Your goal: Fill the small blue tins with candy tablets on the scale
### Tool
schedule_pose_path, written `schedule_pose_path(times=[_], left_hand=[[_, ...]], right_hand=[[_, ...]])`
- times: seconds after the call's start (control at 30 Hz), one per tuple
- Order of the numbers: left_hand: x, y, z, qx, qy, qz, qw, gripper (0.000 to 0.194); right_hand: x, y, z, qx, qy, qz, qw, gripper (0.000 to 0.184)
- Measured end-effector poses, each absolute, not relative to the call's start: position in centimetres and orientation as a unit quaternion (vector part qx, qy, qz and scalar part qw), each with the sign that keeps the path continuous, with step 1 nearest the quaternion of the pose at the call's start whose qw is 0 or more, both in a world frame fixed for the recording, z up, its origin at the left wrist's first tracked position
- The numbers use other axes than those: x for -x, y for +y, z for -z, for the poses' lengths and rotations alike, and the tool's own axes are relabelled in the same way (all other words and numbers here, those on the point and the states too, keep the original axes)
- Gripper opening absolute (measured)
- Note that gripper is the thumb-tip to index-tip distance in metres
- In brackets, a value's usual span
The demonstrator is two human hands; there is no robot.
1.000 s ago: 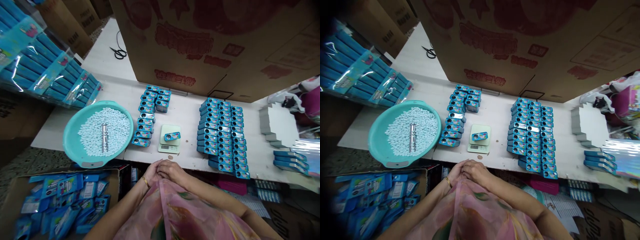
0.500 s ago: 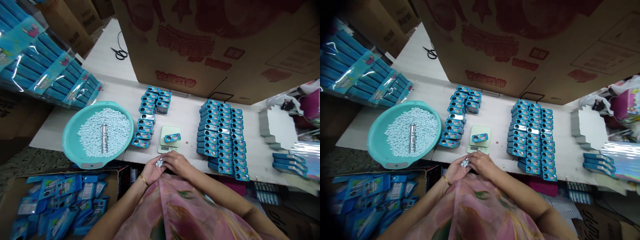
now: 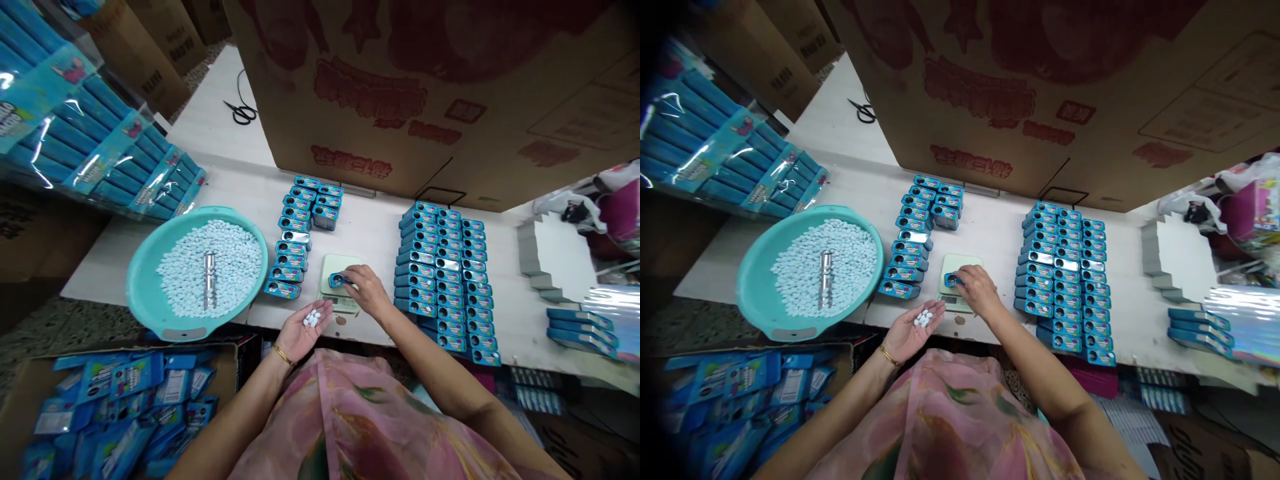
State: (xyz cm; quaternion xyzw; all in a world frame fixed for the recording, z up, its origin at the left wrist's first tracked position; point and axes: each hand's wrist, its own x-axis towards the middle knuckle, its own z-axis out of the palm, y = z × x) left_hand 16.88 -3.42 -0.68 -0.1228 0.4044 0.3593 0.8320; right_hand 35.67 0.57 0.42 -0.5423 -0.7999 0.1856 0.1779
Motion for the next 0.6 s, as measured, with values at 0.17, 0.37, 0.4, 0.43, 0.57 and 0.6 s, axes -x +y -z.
schedule_pose_path(times=[0.17, 0.37, 0.4, 0.43, 0.57, 0.6], left_hand=[[-15.1, -4.8, 1.3, 0.154, 0.446, -0.364, 0.803, 0.016], [-13.0, -5.5, 1.5, 0.156, 0.479, -0.393, 0.769, 0.017], [-12.9, -5.5, 1.5, 0.154, 0.483, -0.396, 0.766, 0.017], [-12.8, -5.5, 1.5, 0.15, 0.488, -0.395, 0.764, 0.017], [-14.0, -5.1, 2.5, 0.088, 0.52, -0.36, 0.77, 0.017], [-14.6, -4.8, 3.0, 0.058, 0.53, -0.348, 0.771, 0.02]], right_hand=[[-36.2, 2.2, 0.0, 0.537, -0.821, -0.166, 0.105, 0.033], [-33.5, 10.7, 1.5, 0.595, -0.779, -0.132, 0.147, 0.037], [-33.0, 12.1, 1.9, 0.6, -0.774, -0.133, 0.151, 0.036], [-32.7, 13.1, 2.4, 0.603, -0.77, -0.136, 0.158, 0.035], [-33.6, 12.5, 3.8, 0.594, -0.76, -0.13, 0.23, 0.033], [-34.4, 11.1, 3.8, 0.594, -0.753, -0.123, 0.256, 0.032]])
